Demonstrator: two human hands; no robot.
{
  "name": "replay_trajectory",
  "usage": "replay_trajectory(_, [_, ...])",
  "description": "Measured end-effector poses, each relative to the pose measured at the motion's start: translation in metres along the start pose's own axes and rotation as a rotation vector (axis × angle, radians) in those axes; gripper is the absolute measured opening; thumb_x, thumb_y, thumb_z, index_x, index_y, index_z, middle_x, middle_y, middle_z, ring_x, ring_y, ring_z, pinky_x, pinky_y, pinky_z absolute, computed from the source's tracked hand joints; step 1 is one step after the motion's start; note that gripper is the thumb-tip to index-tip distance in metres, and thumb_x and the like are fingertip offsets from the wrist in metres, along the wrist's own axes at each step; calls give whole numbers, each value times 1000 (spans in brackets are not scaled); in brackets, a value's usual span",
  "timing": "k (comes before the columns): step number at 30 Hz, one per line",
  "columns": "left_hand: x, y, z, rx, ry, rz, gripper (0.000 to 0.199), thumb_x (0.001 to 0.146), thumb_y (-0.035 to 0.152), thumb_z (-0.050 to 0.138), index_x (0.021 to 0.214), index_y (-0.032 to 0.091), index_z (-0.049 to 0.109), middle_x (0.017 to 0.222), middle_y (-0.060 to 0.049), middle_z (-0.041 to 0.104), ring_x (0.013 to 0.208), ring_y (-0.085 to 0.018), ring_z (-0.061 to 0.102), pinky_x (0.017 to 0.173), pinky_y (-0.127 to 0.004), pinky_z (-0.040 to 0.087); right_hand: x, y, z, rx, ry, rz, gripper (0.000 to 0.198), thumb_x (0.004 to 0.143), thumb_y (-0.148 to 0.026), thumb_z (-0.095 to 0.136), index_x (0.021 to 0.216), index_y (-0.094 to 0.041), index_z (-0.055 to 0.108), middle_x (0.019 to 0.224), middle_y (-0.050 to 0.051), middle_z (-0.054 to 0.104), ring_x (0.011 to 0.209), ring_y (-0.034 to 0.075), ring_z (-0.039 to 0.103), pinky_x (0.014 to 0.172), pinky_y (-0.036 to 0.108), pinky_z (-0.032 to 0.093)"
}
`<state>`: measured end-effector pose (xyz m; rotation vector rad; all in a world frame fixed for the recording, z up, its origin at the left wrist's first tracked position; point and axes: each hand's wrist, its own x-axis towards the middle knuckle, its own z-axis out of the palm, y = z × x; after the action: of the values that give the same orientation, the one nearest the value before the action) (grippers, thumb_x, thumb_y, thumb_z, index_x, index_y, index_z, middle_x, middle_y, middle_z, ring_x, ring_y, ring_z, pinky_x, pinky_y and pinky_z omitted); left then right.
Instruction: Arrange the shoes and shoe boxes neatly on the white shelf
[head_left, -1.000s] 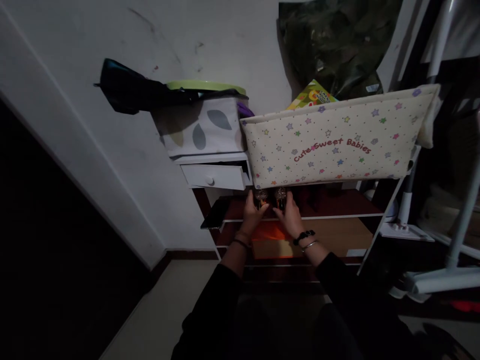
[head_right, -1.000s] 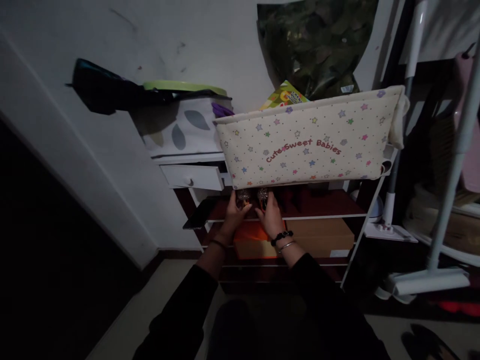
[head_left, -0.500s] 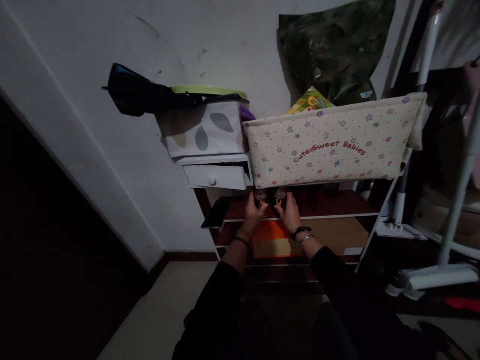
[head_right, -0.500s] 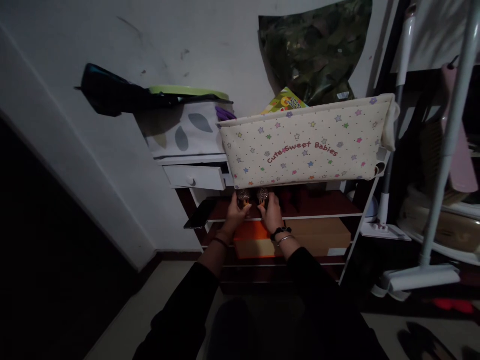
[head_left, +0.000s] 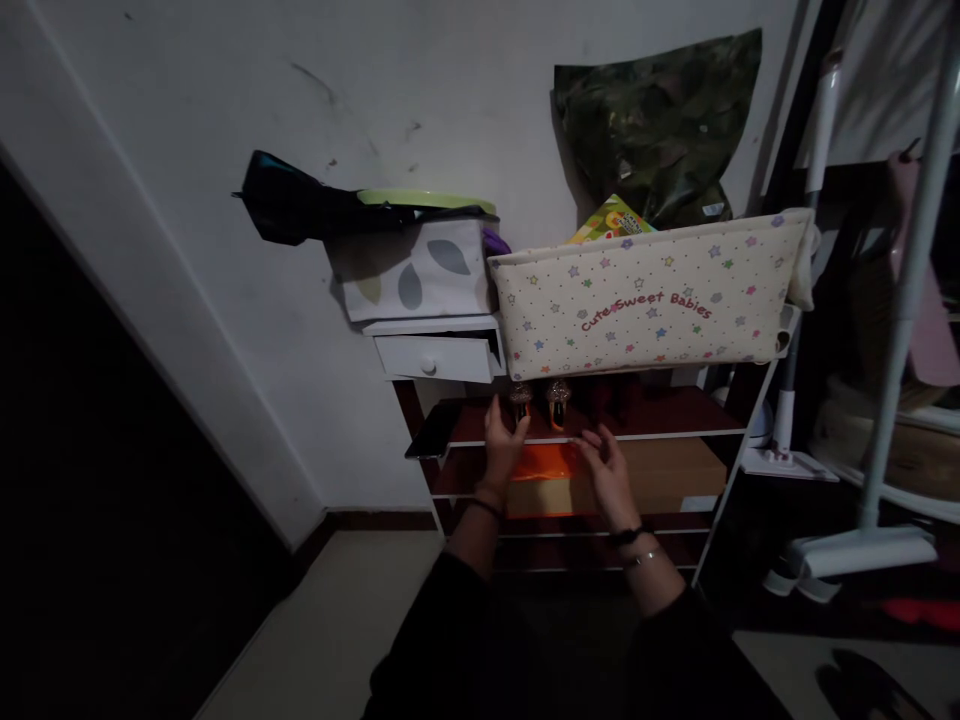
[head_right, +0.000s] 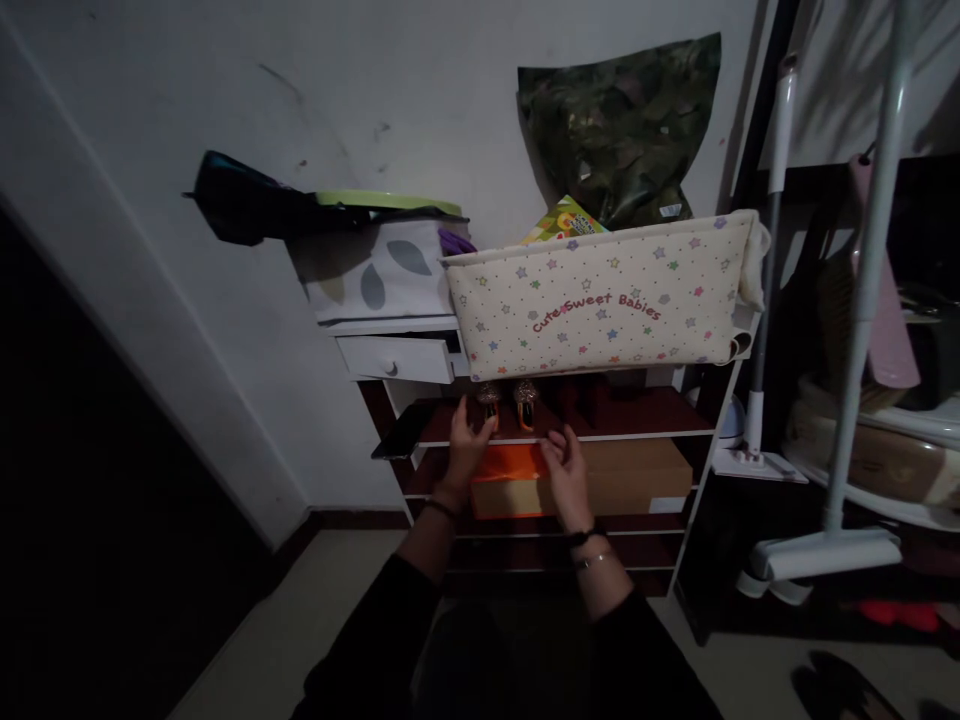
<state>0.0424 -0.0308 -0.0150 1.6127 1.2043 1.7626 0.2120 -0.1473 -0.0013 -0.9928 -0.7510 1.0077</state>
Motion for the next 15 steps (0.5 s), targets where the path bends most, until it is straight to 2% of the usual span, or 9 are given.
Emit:
replay_trajectory(2, [-31, 14, -4, -104, 119, -101, 84, 80, 43, 76, 151, 4, 51, 135, -21, 52, 127, -27, 54, 103, -38, 50, -19, 2, -12, 207, 70, 103, 111, 56, -58, 85, 148, -19, 38, 131, 8, 58, 104, 9, 65, 98, 27, 58])
replay_trajectory(3, [-49, 22, -5, -160, 151, -143, 82, 80, 45, 78, 148, 5, 54, 118, -14, 57, 110, -21, 58, 99, -34, 49, -27, 2, -17, 295, 99, 162, 106, 54, -51, 88, 144, -20, 41, 122, 5, 60, 92, 4, 62, 85, 20, 57])
replay_trajectory(4, [-66, 31, -5, -311, 118, -227, 83, 79, 43, 80, 148, 6, 54, 100, -7, 57, 93, -15, 57, 91, -29, 49, -33, 0, -21, 368, 111, 214, 104, 52, -45, 90, 141, -20, 43, 111, 2, 61, 80, 1, 57, 72, 16, 53])
replay_trajectory(6, [-95, 53, -3, -706, -63, -425, 89, 80, 40, 83, 154, 9, 45, 79, 3, 45, 68, -8, 42, 68, -21, 40, -44, -8, -23, 418, 68, 260, 105, 50, -37, 93, 141, -21, 45, 88, -4, 53, 64, -3, 42, 56, 12, 40])
replay_trajectory(7, [-105, 67, -2, -865, -187, -479, 93, 81, 35, 84, 159, 11, 39, 75, 5, 40, 64, -6, 35, 63, -19, 35, -49, -17, -22, 417, 11, 250, 107, 51, -36, 93, 145, -24, 44, 80, -6, 46, 59, -3, 36, 52, 11, 34])
replay_trajectory(8, [-113, 82, -1, -925, -274, -479, 95, 83, 31, 83, 162, 14, 35, 73, 6, 38, 64, -6, 33, 62, -19, 34, -53, -27, -19, 413, -62, 227, 110, 54, -35, 93, 151, -28, 41, 73, -7, 36, 56, -3, 31, 50, 10, 30])
replay_trajectory(11, [-121, 132, -8, -1090, -435, -401, 106, 88, 21, 79, 171, 34, 14, 69, 8, 31, 57, -5, 23, 57, -18, 30, -71, -68, -11, 342, -357, 71, 112, 72, -31, 85, 163, -43, 21, 69, -6, 19, 53, -3, 24, 48, 9, 26])
replay_trajectory(13, [-122, 163, -18, -1158, -552, -247, 113, 91, 12, 73, 170, 43, -2, 67, 9, 27, 53, -5, 21, 55, -16, 30, -86, -94, -10, 293, -558, -79, 110, 84, -26, 75, 165, -51, 5, 67, -5, 17, 53, -2, 22, 50, 8, 28])
replay_trajectory(15, [-125, 184, -30, -1208, -661, -52, 114, 93, 7, 68, 168, 50, -7, 65, 9, 27, 52, -5, 23, 55, -15, 34, -101, -111, -15, 276, -729, -224, 108, 91, -19, 65, 163, -55, -8, 64, -5, 16, 55, -2, 22, 54, 7, 32])
